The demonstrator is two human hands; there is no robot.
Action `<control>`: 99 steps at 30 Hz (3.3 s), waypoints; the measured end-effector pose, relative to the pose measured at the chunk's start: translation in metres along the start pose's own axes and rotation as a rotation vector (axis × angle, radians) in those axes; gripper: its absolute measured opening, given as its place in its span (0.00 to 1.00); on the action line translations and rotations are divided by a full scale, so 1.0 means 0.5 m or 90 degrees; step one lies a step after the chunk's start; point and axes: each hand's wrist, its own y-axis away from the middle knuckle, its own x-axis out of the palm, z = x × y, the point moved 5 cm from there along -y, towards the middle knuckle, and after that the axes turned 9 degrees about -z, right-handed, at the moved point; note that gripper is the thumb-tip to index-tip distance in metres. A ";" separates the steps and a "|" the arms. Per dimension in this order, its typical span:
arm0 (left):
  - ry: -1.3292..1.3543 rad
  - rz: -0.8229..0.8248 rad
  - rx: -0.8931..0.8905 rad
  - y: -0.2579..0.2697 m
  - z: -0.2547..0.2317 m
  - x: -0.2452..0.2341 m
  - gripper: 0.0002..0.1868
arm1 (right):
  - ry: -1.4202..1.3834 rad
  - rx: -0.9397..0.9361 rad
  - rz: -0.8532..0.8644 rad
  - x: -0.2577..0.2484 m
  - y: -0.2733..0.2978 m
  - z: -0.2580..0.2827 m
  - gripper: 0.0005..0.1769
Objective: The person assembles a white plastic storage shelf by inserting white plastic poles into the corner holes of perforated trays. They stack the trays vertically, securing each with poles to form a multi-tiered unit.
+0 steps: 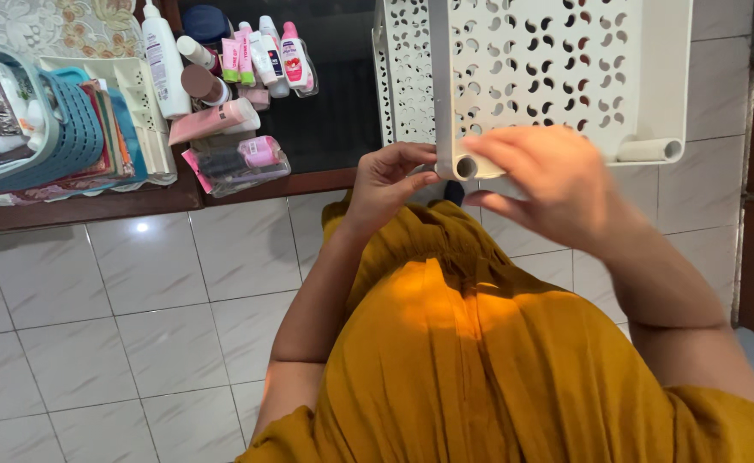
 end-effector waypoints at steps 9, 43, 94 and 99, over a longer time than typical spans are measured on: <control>0.031 -0.021 -0.022 0.002 0.022 -0.013 0.10 | -0.021 -0.054 0.028 0.034 -0.011 0.008 0.33; -0.070 -0.318 0.246 0.000 -0.122 -0.036 0.18 | -0.033 -0.135 -0.159 0.006 0.084 -0.025 0.22; -1.125 0.160 0.436 -0.048 -0.090 0.456 0.08 | -0.985 0.499 -0.033 0.146 0.293 -0.271 0.57; -1.119 0.177 0.430 -0.047 -0.079 0.448 0.08 | -1.004 0.517 -0.071 0.154 0.286 -0.272 0.52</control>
